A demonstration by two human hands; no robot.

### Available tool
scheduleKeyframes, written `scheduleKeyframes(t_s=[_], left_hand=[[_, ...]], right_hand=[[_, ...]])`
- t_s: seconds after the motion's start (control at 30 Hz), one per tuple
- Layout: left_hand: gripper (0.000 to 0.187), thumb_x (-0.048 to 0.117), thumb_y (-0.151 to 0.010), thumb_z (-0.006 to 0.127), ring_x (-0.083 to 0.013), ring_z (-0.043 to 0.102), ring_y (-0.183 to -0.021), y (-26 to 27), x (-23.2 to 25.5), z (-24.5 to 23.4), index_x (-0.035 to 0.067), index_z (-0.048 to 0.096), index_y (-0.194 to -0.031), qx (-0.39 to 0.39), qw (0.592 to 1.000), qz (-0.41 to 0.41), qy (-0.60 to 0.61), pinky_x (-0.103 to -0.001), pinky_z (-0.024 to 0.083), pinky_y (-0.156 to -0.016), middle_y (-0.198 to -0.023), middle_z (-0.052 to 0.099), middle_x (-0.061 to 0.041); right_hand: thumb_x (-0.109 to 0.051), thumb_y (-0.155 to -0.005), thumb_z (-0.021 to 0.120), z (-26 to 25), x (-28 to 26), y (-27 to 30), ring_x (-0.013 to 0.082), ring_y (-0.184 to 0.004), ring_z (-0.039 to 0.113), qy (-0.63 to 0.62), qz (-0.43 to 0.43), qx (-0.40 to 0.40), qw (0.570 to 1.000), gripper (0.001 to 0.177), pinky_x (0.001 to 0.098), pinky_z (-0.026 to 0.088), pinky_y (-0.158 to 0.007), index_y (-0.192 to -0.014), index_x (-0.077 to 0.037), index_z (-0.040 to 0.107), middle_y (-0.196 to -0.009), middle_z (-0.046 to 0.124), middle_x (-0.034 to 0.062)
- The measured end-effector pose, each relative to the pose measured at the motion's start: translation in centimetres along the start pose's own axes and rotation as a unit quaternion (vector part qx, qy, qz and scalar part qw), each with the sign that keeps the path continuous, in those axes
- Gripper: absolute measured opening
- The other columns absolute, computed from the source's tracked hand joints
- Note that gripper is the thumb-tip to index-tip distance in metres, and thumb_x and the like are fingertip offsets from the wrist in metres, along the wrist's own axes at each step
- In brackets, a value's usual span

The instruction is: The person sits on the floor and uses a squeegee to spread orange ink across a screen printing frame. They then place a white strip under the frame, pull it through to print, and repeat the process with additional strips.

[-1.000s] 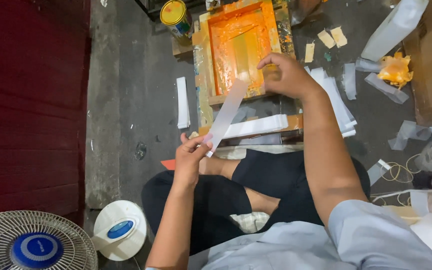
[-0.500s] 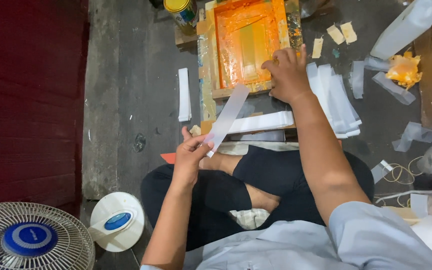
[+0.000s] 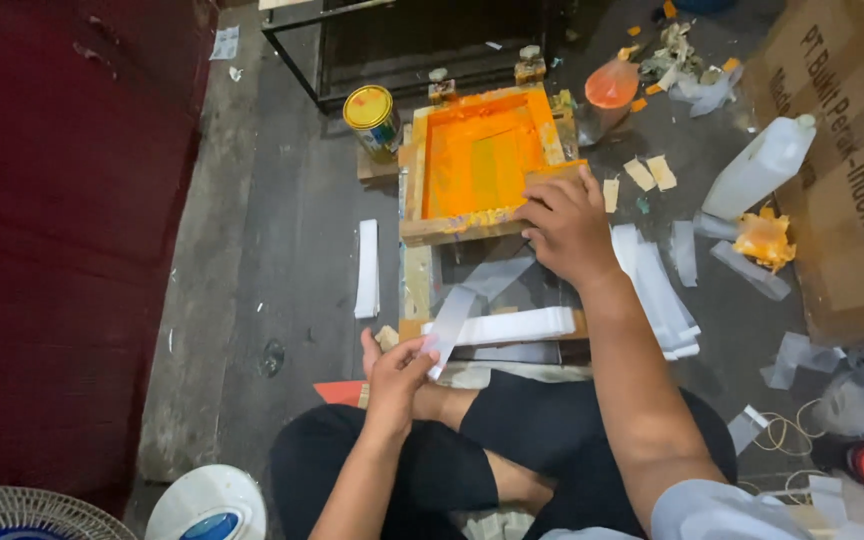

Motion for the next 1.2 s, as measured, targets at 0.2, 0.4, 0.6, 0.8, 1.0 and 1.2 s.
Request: scheduleKeyframes(t_s=[0.2, 0.4, 0.6, 0.8, 1.0, 1.2], left_hand=[[0.033, 0.012, -0.086, 0.080, -0.0142, 0.061, -0.077, -8.1, -7.4, 3.6, 0.002, 0.075, -0.118, -0.023, 0.999, 0.014, 0.030, -0.028, 0.057, -0.067, -0.090, 0.068, -0.008], [0.039, 0.005, -0.088, 0.074, -0.0139, 0.067, -0.070, -13.1, -9.5, 8.9, -0.003, 0.064, -0.124, -0.004, 0.992, -0.005, 0.126, -0.021, 0.060, -0.060, -0.094, 0.067, -0.012], [0.041, 0.002, -0.084, 0.076, -0.0164, 0.064, -0.062, -17.7, -11.7, 11.6, 0.007, 0.061, -0.123, 0.034, 0.989, -0.037, 0.141, -0.023, 0.050, -0.056, -0.089, 0.066, -0.008], [0.058, 0.005, -0.080, 0.077, -0.0227, 0.067, -0.090, -17.6, -12.0, 12.2, 0.006, 0.058, -0.135, 0.007, 0.992, -0.014, 0.124, -0.031, 0.057, -0.079, -0.110, 0.066, -0.015], [0.056, 0.004, -0.084, 0.073, -0.0231, 0.064, -0.114, -16.9, -10.5, 11.9, 0.007, 0.061, -0.138, -0.020, 0.999, 0.011, 0.037, -0.031, 0.055, -0.090, -0.133, 0.066, -0.014], [0.053, 0.009, -0.082, 0.073, -0.0206, 0.062, -0.121, -17.3, -9.6, 11.9, 0.008, 0.065, -0.134, -0.023, 0.999, 0.028, -0.011, -0.033, 0.049, -0.100, -0.135, 0.067, -0.010]], right_hand=[[-0.015, -0.098, 0.082, -1.5, -0.8, -1.1, 0.0321, -0.129, 0.060, 0.065, -0.024, 0.116, 0.991, 0.016, 0.0724, 0.015, -0.117, -0.112, -0.022, 0.080, -0.129, 0.070, 0.0024], [-0.009, -0.096, 0.088, -1.9, -0.8, -1.6, 0.0377, -0.134, 0.055, 0.072, -0.002, 0.151, 0.986, 0.025, 0.0775, 0.014, -0.112, -0.116, -0.023, 0.082, -0.133, 0.070, 0.0065], [0.002, -0.094, 0.093, -3.2, -1.9, -2.2, 0.0421, -0.126, 0.060, 0.109, -0.040, 0.191, 0.975, 0.033, 0.0718, 0.025, -0.112, -0.117, -0.021, 0.083, -0.132, 0.073, 0.0122], [0.003, -0.093, 0.092, -3.4, -2.1, -2.4, 0.0402, -0.126, 0.059, 0.107, -0.037, 0.188, 0.976, 0.035, 0.0701, 0.026, -0.112, -0.116, -0.020, 0.082, -0.132, 0.072, 0.0115], [0.002, -0.093, 0.093, -3.2, -1.9, -2.2, 0.0398, -0.127, 0.058, 0.114, -0.041, 0.178, 0.977, 0.034, 0.0689, 0.028, -0.112, -0.117, -0.020, 0.084, -0.133, 0.071, 0.0118], [0.001, -0.091, 0.094, -3.5, -2.2, -2.3, 0.0385, -0.126, 0.059, 0.118, -0.034, 0.170, 0.978, 0.034, 0.0678, 0.031, -0.111, -0.117, -0.019, 0.083, -0.132, 0.071, 0.0122]])
Point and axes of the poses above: each hand's wrist, its own y-axis away from the middle knuckle, its own z-axis out of the palm, x = y × z, the point moved 8 cm from there along -y, towards the middle knuckle
